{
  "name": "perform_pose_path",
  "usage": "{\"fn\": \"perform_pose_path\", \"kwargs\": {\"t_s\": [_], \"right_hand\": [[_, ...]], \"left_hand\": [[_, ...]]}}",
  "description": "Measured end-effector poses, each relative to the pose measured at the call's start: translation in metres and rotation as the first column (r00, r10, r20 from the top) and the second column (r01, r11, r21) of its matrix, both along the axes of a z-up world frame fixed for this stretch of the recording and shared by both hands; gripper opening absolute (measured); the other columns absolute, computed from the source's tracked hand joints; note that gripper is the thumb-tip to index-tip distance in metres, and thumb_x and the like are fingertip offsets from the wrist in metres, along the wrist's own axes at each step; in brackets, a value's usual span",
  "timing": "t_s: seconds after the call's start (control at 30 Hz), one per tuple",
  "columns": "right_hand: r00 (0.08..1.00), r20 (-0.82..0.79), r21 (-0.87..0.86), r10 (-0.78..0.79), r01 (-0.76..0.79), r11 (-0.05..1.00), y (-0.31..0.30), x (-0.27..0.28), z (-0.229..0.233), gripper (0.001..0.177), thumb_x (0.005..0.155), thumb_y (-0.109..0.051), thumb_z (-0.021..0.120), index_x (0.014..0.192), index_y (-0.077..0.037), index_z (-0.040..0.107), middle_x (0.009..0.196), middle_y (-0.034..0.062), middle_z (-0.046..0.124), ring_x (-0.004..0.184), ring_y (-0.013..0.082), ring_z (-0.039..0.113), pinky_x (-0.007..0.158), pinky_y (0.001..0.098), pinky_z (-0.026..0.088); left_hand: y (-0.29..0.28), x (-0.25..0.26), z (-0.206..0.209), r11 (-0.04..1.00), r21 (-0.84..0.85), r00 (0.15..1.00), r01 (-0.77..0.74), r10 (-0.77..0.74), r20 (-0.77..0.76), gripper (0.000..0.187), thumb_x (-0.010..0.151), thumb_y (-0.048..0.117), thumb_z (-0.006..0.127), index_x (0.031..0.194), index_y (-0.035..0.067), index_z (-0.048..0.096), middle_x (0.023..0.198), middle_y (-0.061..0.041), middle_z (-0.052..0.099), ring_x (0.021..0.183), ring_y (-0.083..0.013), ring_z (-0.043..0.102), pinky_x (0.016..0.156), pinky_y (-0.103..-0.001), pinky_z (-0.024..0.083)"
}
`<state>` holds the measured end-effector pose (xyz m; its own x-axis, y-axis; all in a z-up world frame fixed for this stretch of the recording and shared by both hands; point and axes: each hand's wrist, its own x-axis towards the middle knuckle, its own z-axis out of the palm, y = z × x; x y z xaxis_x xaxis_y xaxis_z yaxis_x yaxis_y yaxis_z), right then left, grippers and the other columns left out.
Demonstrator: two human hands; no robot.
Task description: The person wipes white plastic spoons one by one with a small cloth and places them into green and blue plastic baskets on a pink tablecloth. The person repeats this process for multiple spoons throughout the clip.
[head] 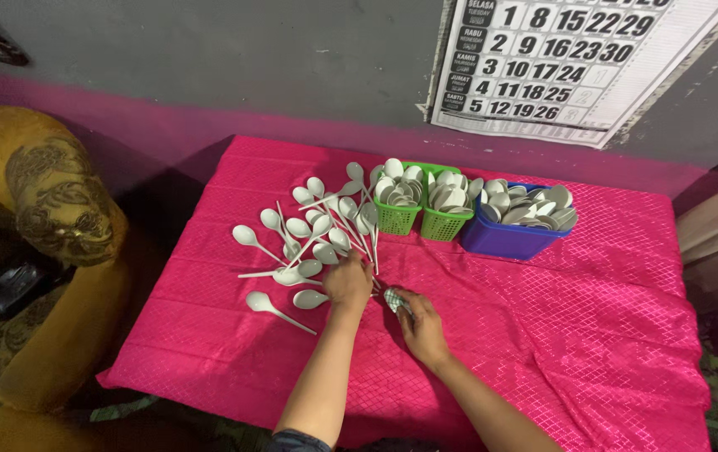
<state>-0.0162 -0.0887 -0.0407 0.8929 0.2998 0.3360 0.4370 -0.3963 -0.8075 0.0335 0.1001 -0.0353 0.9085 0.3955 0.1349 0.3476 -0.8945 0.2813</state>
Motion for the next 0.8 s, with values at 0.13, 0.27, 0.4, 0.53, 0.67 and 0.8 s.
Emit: {"fn": "perform_pose_path", "kwargs": {"t_s": [0.13, 0.27, 0.4, 0.53, 0.67, 0.8], "right_hand": [[1.000, 0.009, 0.002, 0.006, -0.006, 1.000, -0.001, -0.001, 0.000, 0.039, 0.089, 0.002, 0.066, 0.127, -0.007, 0.064, 0.118, 0.0195, 0.069, 0.107, 0.0361, 0.068, 0.090, 0.0416, 0.057], [1.000, -0.008, 0.028, 0.007, -0.006, 1.000, -0.003, 0.000, -0.001, 0.038, 0.090, 0.001, 0.065, 0.127, -0.007, 0.064, 0.119, 0.0193, 0.069, 0.107, 0.0363, 0.069, 0.090, 0.0411, 0.058], [0.999, -0.049, 0.044, 0.001, 0.001, 0.999, -0.003, 0.002, -0.002, 0.036, 0.091, 0.000, 0.065, 0.126, -0.008, 0.065, 0.117, 0.0173, 0.070, 0.105, 0.0340, 0.071, 0.088, 0.0392, 0.058], [0.997, -0.075, 0.058, -0.009, 0.013, 0.998, -0.003, 0.002, 0.000, 0.036, 0.092, -0.001, 0.065, 0.127, -0.009, 0.065, 0.120, 0.0168, 0.070, 0.105, 0.0320, 0.072, 0.087, 0.0375, 0.059], [0.998, -0.056, 0.063, -0.007, 0.010, 0.998, -0.004, 0.002, -0.005, 0.036, 0.092, -0.002, 0.065, 0.128, -0.009, 0.065, 0.120, 0.0169, 0.070, 0.104, 0.0315, 0.072, 0.086, 0.0372, 0.060], [0.997, -0.076, 0.068, -0.026, 0.032, 0.997, -0.004, 0.003, -0.011, 0.038, 0.092, -0.001, 0.066, 0.129, -0.009, 0.065, 0.116, 0.0161, 0.071, 0.100, 0.0300, 0.074, 0.084, 0.0365, 0.060]], "left_hand": [[-0.001, 0.010, 0.009, 0.998, 0.013, 0.995, -0.060, 0.061, -0.084, 0.049, 0.081, 0.045, 0.079, 0.110, 0.009, 0.062, 0.087, -0.011, 0.076, 0.078, -0.0297, 0.075, 0.066, -0.044, 0.060], [0.005, 0.008, 0.020, 0.985, -0.103, 0.973, -0.138, 0.115, -0.202, 0.048, 0.085, 0.039, 0.074, 0.121, 0.011, 0.060, 0.092, -0.012, 0.077, 0.084, -0.0304, 0.076, 0.072, -0.047, 0.060], [0.017, -0.007, 0.024, 0.953, -0.265, 0.988, -0.147, 0.129, -0.084, 0.059, 0.083, 0.032, 0.070, 0.136, 0.012, 0.057, 0.099, -0.014, 0.076, 0.090, -0.0335, 0.074, 0.077, -0.049, 0.058], [0.022, -0.023, 0.027, 0.918, -0.395, 0.999, -0.046, 0.052, 0.005, 0.044, 0.086, 0.031, 0.067, 0.129, 0.019, 0.065, 0.105, -0.007, 0.076, 0.094, -0.0314, 0.073, 0.079, -0.047, 0.057], [0.010, -0.038, 0.031, 0.876, -0.482, 1.000, 0.002, 0.002, 0.007, 0.033, 0.089, 0.033, 0.066, 0.119, 0.020, 0.068, 0.101, -0.004, 0.077, 0.089, -0.0264, 0.076, 0.078, -0.043, 0.057], [-0.016, -0.048, 0.037, 0.787, -0.614, 0.998, 0.053, -0.060, 0.009, 0.026, 0.096, 0.040, 0.059, 0.111, 0.022, 0.069, 0.094, 0.004, 0.080, 0.080, -0.0197, 0.078, 0.070, -0.039, 0.057]]}}
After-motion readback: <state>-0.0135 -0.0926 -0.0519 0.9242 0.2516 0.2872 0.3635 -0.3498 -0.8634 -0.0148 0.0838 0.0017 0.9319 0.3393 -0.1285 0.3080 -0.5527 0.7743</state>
